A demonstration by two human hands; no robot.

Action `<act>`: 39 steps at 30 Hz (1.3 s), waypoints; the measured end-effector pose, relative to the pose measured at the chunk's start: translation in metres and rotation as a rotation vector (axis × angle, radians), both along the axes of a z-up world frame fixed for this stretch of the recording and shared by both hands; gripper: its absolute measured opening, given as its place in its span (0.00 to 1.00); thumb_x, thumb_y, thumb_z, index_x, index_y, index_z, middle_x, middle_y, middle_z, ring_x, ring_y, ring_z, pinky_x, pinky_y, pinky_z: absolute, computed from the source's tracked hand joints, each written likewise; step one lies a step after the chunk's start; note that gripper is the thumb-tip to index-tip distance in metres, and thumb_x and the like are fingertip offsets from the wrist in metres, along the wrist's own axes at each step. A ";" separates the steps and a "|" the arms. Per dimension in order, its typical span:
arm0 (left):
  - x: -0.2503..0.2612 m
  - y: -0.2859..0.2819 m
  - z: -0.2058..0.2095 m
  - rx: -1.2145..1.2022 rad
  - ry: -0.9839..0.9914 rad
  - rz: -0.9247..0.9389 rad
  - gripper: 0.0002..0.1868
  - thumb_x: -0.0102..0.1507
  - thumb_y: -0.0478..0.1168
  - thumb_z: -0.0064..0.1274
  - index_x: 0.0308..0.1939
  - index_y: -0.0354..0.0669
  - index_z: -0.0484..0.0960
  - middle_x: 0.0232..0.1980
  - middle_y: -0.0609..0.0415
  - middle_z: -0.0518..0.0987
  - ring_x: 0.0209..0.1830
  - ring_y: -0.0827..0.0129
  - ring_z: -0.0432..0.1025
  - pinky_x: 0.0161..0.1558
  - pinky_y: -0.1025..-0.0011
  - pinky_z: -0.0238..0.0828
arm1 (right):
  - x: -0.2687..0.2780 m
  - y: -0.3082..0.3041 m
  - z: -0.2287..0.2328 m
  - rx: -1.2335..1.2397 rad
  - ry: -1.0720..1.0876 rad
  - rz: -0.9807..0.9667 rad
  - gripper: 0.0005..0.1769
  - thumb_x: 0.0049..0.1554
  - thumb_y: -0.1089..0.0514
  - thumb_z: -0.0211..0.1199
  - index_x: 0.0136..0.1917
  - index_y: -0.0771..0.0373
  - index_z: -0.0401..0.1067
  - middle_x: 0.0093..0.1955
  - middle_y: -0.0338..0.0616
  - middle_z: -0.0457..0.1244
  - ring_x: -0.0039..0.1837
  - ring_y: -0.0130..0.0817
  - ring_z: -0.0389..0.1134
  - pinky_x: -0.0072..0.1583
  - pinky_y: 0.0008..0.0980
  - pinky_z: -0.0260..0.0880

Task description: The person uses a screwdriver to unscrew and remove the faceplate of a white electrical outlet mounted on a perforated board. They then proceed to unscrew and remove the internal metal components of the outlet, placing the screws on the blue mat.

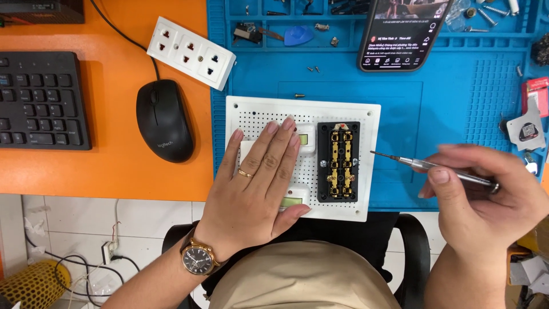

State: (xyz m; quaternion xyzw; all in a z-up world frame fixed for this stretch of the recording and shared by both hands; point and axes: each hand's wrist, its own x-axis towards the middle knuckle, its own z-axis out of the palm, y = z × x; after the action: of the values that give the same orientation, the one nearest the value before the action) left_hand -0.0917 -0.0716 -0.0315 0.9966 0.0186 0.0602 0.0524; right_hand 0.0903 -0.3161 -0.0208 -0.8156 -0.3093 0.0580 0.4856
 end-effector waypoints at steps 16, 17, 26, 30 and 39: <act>0.008 -0.033 0.003 -0.123 -0.117 0.055 0.42 0.74 0.77 0.36 0.80 0.55 0.67 0.82 0.45 0.66 0.84 0.52 0.61 0.78 0.40 0.54 | -0.017 0.003 -0.023 0.203 0.015 -0.045 0.28 0.74 0.42 0.48 0.52 0.73 0.58 0.42 0.63 0.58 0.35 0.51 0.71 0.38 0.37 0.74; 0.009 -0.033 0.003 -0.125 -0.116 0.056 0.42 0.74 0.77 0.36 0.80 0.55 0.67 0.82 0.45 0.66 0.84 0.52 0.61 0.78 0.40 0.54 | -0.021 0.011 -0.019 0.201 0.016 -0.045 0.28 0.74 0.42 0.48 0.52 0.73 0.58 0.42 0.63 0.58 0.35 0.51 0.71 0.38 0.37 0.74; 0.010 -0.034 0.000 -0.103 -0.091 0.090 0.43 0.73 0.77 0.24 0.83 0.59 0.64 0.84 0.44 0.64 0.85 0.51 0.57 0.80 0.42 0.45 | -0.035 0.031 -0.014 0.132 -0.057 0.042 0.24 0.74 0.49 0.45 0.52 0.77 0.58 0.41 0.60 0.59 0.40 0.59 0.76 0.41 0.44 0.80; 0.010 -0.034 -0.002 -0.123 -0.129 0.090 0.41 0.74 0.75 0.28 0.81 0.58 0.67 0.83 0.44 0.66 0.84 0.51 0.60 0.80 0.44 0.48 | -0.033 0.030 -0.018 0.161 -0.044 0.101 0.22 0.72 0.50 0.46 0.51 0.76 0.58 0.36 0.59 0.59 0.39 0.55 0.76 0.41 0.44 0.81; 0.009 -0.033 -0.005 -0.063 -0.180 0.093 0.31 0.79 0.68 0.41 0.79 0.59 0.70 0.81 0.48 0.70 0.82 0.56 0.63 0.79 0.50 0.52 | -0.029 0.032 0.004 0.083 -0.185 0.185 0.14 0.65 0.59 0.57 0.46 0.76 0.64 0.40 0.64 0.63 0.41 0.54 0.74 0.45 0.43 0.78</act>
State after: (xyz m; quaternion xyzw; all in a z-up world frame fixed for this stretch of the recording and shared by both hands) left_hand -0.0832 -0.1049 -0.0363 0.9831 0.0621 0.1514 0.0824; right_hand 0.0616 -0.2845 -0.0164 -0.7648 -0.4286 0.0143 0.4808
